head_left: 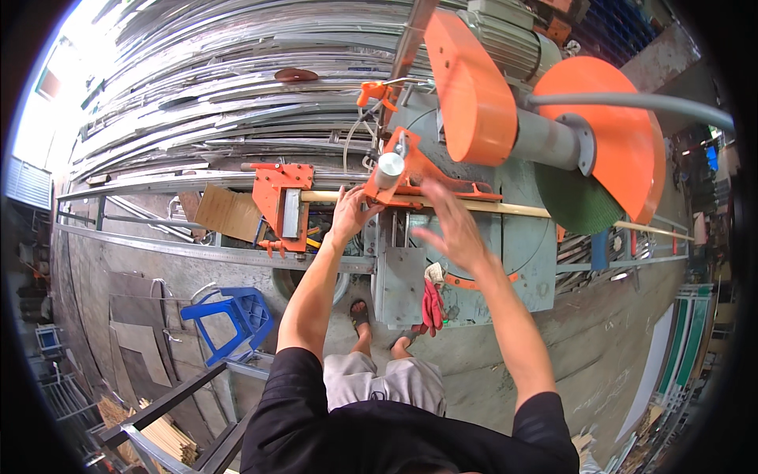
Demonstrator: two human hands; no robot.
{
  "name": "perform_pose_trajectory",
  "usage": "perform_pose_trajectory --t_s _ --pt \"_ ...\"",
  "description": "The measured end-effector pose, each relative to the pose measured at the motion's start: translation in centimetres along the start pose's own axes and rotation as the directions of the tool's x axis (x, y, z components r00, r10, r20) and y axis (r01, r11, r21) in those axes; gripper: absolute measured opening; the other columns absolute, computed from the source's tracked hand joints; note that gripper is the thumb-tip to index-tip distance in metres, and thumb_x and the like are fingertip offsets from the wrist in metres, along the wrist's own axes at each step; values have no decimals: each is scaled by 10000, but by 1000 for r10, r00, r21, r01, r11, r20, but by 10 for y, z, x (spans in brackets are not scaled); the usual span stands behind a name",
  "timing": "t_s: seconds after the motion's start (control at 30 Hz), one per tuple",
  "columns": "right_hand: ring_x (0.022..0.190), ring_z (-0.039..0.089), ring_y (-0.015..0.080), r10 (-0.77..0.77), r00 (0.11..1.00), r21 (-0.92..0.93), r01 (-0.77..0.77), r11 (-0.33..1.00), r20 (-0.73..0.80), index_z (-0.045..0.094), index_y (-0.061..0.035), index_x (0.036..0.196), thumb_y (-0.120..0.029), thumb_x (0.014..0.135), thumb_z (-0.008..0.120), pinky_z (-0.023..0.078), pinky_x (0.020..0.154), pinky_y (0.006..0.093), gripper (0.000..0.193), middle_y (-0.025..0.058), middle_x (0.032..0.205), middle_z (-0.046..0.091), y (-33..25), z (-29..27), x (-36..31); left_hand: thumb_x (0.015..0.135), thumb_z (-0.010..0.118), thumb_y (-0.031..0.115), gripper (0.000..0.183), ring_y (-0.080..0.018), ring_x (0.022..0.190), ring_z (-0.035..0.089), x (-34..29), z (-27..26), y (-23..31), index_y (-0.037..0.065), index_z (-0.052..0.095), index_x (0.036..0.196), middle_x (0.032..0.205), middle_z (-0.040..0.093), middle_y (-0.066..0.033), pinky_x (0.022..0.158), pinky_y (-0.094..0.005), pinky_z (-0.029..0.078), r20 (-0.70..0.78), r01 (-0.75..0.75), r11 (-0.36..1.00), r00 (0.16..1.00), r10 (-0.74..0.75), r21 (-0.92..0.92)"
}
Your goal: The person picks up a metal tube, places it on a circular cold saw, and measures it using a tape measure. They proceed to cut the tube into several shorter segments and then place the cut pieces onto a metal frame.
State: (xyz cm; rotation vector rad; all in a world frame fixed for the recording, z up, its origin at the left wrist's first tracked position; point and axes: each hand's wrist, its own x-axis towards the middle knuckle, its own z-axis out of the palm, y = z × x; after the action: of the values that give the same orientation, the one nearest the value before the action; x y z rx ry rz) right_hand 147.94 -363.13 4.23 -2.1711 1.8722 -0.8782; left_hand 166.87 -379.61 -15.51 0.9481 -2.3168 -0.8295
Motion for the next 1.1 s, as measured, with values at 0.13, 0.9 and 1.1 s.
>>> perform_pose_trajectory --t_s 0.13,0.9,1.1 --pt "1387 338 351 -131 990 -109 136 985 54 331 -63 1454 -409 710 799 326 1121 480 944 173 1497 345 9 9 87 752 773 395 564 -304 1247 510 -4 -5 -10 122 591 1212 1178 649 -92 1121 -565 239 17 -37 998 999 36 54" --pt "847 646 433 950 241 -201 -939 280 200 630 19 828 -240 884 646 524 684 496 265 243 767 664 20 128 -369 751 706 104 723 -351 1422 281 -7 -28 -45 47 407 1407 1501 358 -193 1177 -516 180 305 -89 906 951 -46 413" --pt "774 651 442 931 343 -306 -906 293 -124 633 32 802 -221 915 575 514 655 526 283 269 773 649 68 149 -400 742 717 78 783 -357 1419 286 -20 -57 -35 55 371 1443 1499 352 -207 1169 -516 194 262 3 913 957 -120 408"
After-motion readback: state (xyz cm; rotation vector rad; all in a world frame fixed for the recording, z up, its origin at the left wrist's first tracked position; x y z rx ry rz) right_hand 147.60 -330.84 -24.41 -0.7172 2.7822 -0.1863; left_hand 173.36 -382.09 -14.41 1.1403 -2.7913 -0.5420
